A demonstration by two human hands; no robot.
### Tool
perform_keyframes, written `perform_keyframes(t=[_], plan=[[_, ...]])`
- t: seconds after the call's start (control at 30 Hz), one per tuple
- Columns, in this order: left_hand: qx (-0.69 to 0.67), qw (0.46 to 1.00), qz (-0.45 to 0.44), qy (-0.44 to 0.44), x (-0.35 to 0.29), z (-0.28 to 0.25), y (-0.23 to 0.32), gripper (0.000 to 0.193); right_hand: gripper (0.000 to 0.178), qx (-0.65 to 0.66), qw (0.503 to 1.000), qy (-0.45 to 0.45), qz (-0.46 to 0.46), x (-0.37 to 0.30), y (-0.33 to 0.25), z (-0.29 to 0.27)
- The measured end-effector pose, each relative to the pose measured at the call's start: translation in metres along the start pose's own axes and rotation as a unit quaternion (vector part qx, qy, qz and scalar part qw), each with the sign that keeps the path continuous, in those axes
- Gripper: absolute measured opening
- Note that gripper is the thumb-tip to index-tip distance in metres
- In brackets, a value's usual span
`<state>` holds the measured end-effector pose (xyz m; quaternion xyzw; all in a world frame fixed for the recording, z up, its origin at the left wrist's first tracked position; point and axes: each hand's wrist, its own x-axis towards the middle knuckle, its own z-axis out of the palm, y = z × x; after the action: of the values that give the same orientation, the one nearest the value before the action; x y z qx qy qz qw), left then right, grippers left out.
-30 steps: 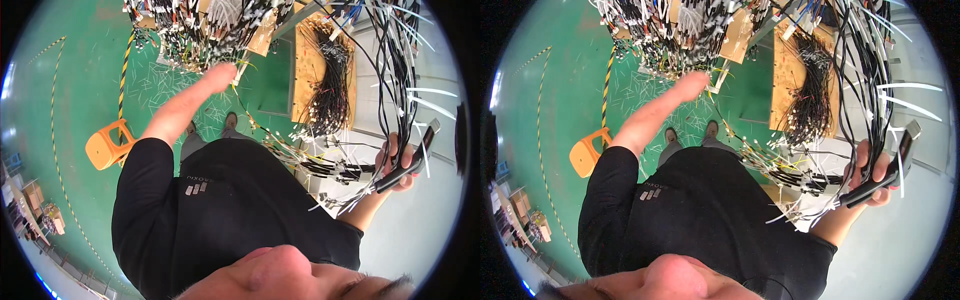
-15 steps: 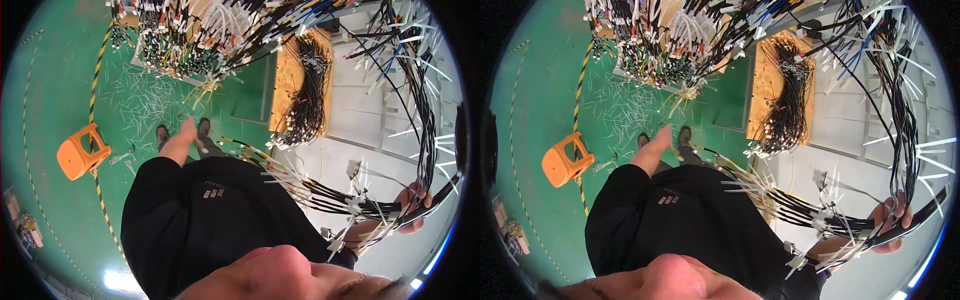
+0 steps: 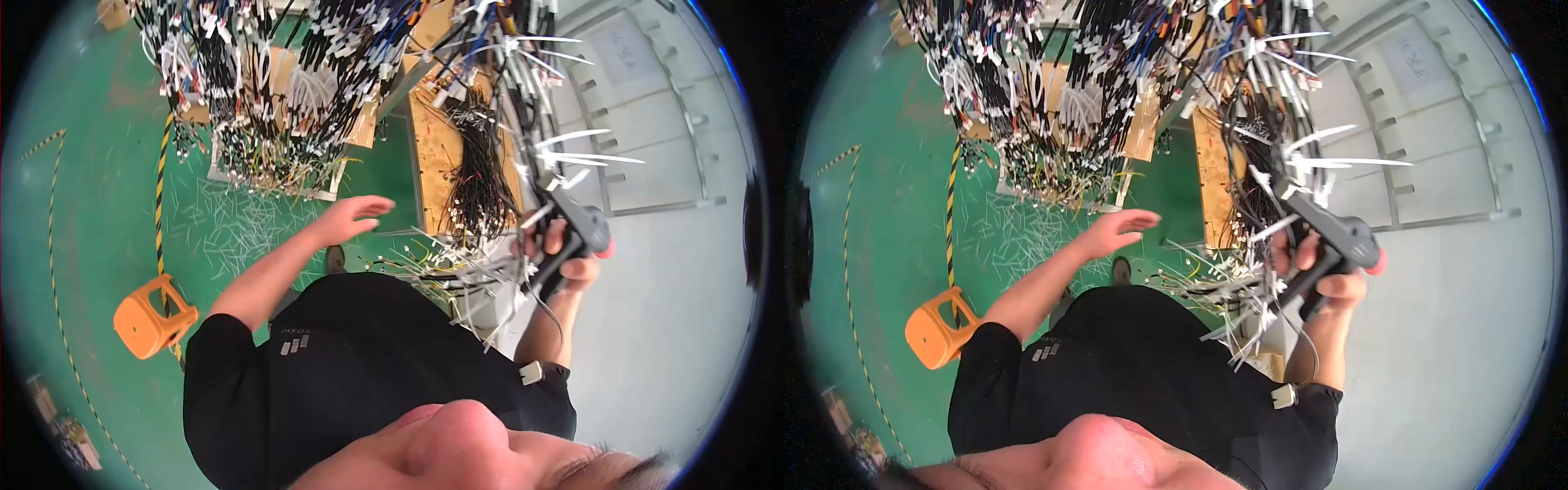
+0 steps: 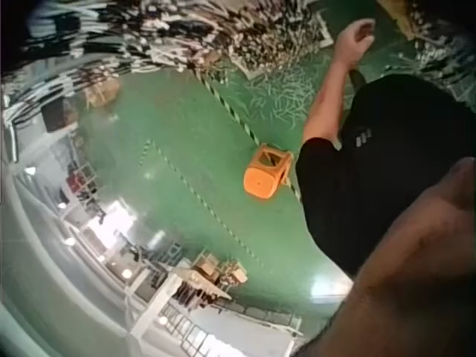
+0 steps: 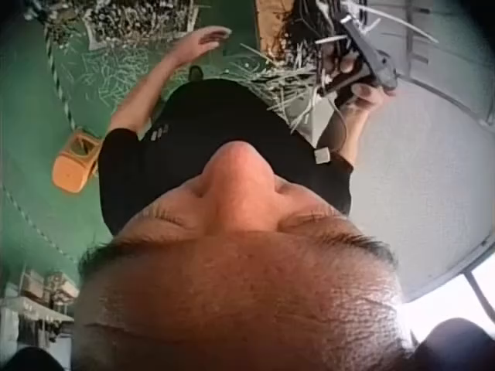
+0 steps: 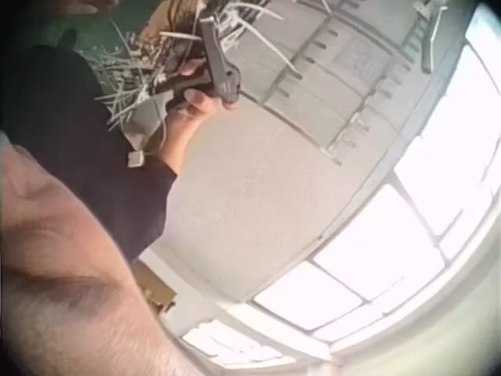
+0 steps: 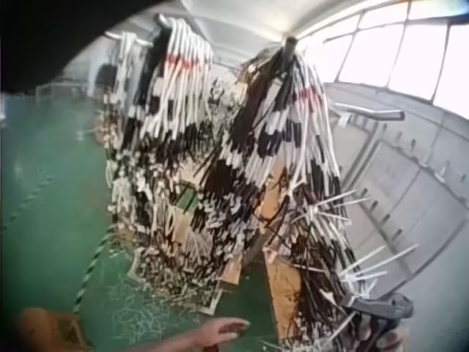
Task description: Bundling and trimming groups of electrical wires using a cable tie gun.
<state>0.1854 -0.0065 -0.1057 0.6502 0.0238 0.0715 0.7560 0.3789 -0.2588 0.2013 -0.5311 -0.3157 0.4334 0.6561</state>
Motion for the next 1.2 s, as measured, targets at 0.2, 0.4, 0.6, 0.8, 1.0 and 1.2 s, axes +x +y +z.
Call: perform_keyframes(t=[0.2,0.4,0.6,0.8,1.0,1.2], plan=[[-0.338,0.889,0.175,-0.254,0.074,0.068,0.113,0.105,0.062,0.231,0.972,-0.010,-0.045,-0.007,0.062,0.001],[-0.255,0.922,0.114,-0.269,0.075,0.067,0.147,0.131,0.041,0.249,0.964,-0.089,-0.026,-0.010,0.119,-0.011],[-0.284,0.948,0.122,-0.074,0.064,0.078,0.135,0.105,0.045,0.266,0.953,-0.144,0.014,-0.035,0.123,-0.055],[-0.189,0.958,0.018,0.217,0.058,0.091,0.146,0.026,0.054,0.207,0.974,-0.078,0.038,-0.025,0.122,-0.113],[-0.156,0.932,-0.029,0.327,0.053,0.105,0.155,0.023,0.051,0.002,0.994,-0.094,-0.055,0.019,0.128,-0.152],[-0.180,0.942,-0.046,0.281,0.025,0.105,0.189,0.031,0.046,-0.082,0.976,-0.174,-0.103,0.059,0.114,-0.158]])
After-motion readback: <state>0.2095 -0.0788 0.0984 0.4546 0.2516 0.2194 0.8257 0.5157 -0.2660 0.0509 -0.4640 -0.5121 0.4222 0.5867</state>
